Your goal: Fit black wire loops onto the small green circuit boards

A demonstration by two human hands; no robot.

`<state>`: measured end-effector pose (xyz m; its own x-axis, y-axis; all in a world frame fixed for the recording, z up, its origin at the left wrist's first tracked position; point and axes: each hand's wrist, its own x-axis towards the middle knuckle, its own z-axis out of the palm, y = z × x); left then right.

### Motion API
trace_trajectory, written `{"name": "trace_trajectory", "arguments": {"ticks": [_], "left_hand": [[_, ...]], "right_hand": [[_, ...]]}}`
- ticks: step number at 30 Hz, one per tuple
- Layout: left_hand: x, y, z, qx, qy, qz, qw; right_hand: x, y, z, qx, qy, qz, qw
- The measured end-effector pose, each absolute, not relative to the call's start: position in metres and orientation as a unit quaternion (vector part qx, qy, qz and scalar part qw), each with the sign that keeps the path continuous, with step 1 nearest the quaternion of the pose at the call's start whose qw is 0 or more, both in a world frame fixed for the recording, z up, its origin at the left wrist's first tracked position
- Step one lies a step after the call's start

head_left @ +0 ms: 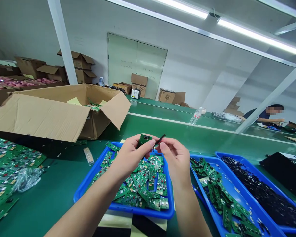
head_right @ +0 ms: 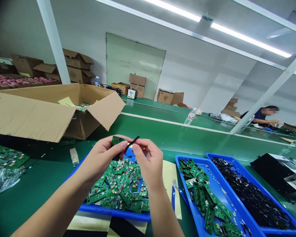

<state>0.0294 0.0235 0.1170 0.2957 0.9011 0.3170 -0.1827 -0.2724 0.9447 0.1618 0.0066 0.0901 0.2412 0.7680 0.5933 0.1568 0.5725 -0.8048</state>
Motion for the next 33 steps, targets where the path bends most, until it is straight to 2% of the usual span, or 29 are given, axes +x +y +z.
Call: {"name": "trace_trajectory", "arguments": {"ticks": [3,8,10,14,17,24,33], "left_hand": [[0.032,0.021,0.117,0.626,0.287,0.494,0.530],[0.033,0.017,0.116,0.586,0.286,0.450,0.610],[0.032,0.017,0.115,0.585,0.289,0.438,0.618],[0.033,0.017,0.115,0.609,0.294,0.413,0.610],[0.035,0.019,0.115,0.631,0.300,0.405,0.590],[0.038,0.017,0.116,0.639,0.306,0.406,0.577],[0.039,0.017,0.112,0.667,0.309,0.385,0.558]], "right_hand": [[0.154,0.008,0.087,-0.411,-0.530,0.196,0.715],[0.167,0.008,0.089,-0.431,-0.486,0.040,0.759],[0.177,0.003,0.094,-0.437,-0.556,-0.010,0.707],[0.187,-0.007,0.104,-0.427,-0.748,-0.043,0.507],[0.185,-0.008,0.105,-0.437,-0.783,-0.060,0.439],[0.179,-0.005,0.102,-0.457,-0.788,-0.077,0.406],[0.179,-0.005,0.100,-0.468,-0.776,-0.073,0.416]]}}
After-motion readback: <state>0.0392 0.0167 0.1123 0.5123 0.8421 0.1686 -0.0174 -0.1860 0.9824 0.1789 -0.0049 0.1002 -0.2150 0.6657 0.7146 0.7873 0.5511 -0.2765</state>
